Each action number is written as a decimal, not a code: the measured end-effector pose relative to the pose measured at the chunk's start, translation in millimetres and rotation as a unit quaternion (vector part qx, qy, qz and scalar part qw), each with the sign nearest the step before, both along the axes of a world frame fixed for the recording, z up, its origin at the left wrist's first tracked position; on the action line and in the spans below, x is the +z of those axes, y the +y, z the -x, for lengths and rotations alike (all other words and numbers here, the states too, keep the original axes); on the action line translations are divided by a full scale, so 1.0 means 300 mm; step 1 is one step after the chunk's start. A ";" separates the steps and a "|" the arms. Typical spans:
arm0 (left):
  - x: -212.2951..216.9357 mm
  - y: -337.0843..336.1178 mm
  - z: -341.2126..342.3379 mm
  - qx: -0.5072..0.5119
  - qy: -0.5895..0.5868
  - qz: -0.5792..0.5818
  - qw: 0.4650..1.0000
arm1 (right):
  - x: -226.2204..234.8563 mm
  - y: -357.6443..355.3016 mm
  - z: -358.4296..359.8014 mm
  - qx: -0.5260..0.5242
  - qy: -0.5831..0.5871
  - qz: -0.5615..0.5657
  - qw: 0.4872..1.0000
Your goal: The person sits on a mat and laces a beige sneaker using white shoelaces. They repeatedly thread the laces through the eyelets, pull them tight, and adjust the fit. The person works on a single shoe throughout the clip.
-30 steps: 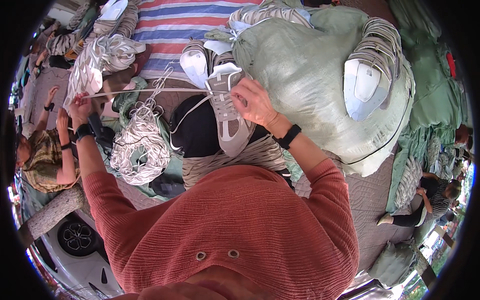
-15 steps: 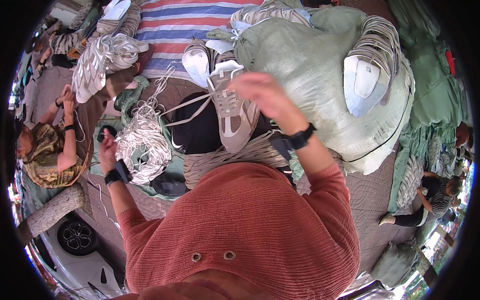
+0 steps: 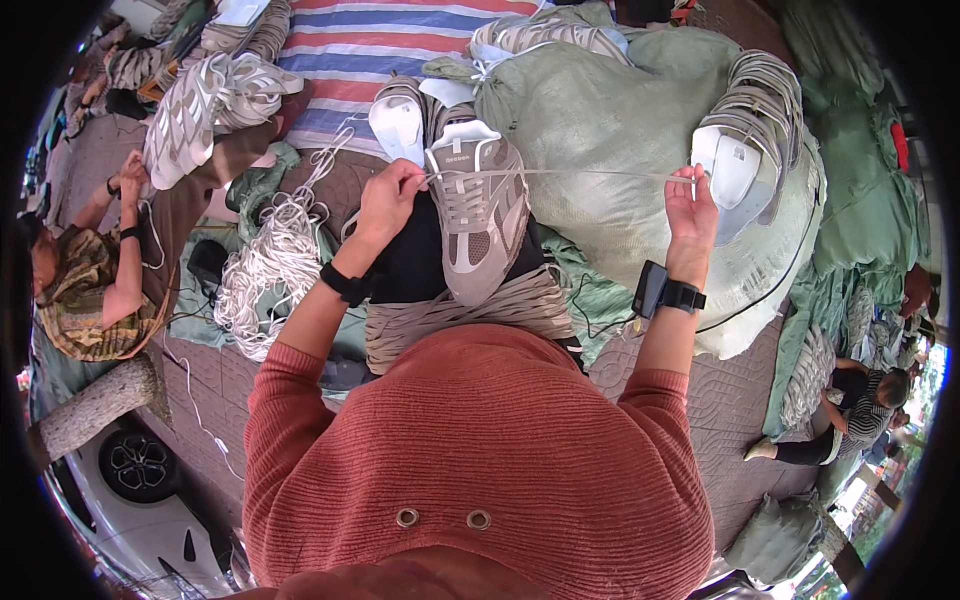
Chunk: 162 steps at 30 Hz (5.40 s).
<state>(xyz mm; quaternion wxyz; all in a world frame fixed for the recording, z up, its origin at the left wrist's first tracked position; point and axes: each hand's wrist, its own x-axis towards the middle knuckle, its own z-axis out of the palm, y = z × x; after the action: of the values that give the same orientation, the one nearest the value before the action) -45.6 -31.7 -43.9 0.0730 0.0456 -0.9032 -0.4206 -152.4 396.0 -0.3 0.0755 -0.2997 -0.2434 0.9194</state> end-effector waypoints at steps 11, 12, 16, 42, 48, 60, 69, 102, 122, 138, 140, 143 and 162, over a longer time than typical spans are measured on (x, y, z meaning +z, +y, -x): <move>0.027 0.053 0.054 -0.002 -0.065 0.109 0.992 | -0.059 -0.684 0.065 0.376 0.439 -0.637 0.509; 0.022 0.057 0.071 -0.003 -0.091 0.067 0.994 | -0.091 -0.728 0.070 0.360 0.508 -0.642 0.447; 0.021 0.005 0.084 -0.037 -0.177 -0.119 0.976 | -0.050 -0.805 0.020 0.463 0.452 -0.691 0.322; 0.120 -0.121 0.104 -0.194 -0.060 -0.135 0.970 | 0.172 -0.457 0.234 0.419 0.185 0.040 0.888; 0.075 -0.022 0.116 -0.185 0.053 -0.026 0.981 | 0.225 0.056 0.387 0.211 0.292 0.042 0.932; 0.091 0.042 0.092 -0.236 0.189 0.244 0.921 | 0.094 -0.452 0.140 0.417 0.163 -0.423 0.788; 0.129 0.026 0.087 -0.203 0.114 0.078 0.969 | 0.032 -0.713 0.030 0.474 0.356 -0.748 0.299; 0.076 0.004 0.202 -0.128 -0.042 -0.350 0.927 | -0.067 -0.580 -0.042 0.540 0.198 -0.562 0.595; 0.130 0.076 0.161 -0.193 0.042 0.074 0.978 | -0.078 -0.587 -0.101 0.426 0.191 -0.687 0.557; 0.126 0.116 0.193 -0.259 0.039 0.155 0.953 | -0.131 -0.570 -0.108 0.464 0.165 -0.507 0.708; 0.116 0.113 0.191 -0.262 0.065 0.160 0.949 | -0.112 -0.574 -0.106 0.481 0.159 -0.473 0.721; 0.117 0.115 0.190 -0.268 0.098 0.166 0.944 | -0.091 -0.581 -0.098 0.510 0.138 -0.389 0.754; 0.174 -0.153 0.291 -0.167 0.274 0.255 0.912 | -0.044 -0.568 0.025 0.531 0.362 -0.643 0.416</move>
<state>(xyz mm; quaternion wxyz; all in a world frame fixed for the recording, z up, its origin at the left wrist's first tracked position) -133.0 -77.6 8.1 0.2551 -0.2430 -0.9188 -0.1780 -159.9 225.6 -13.4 -0.1760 0.3863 -0.8243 0.3746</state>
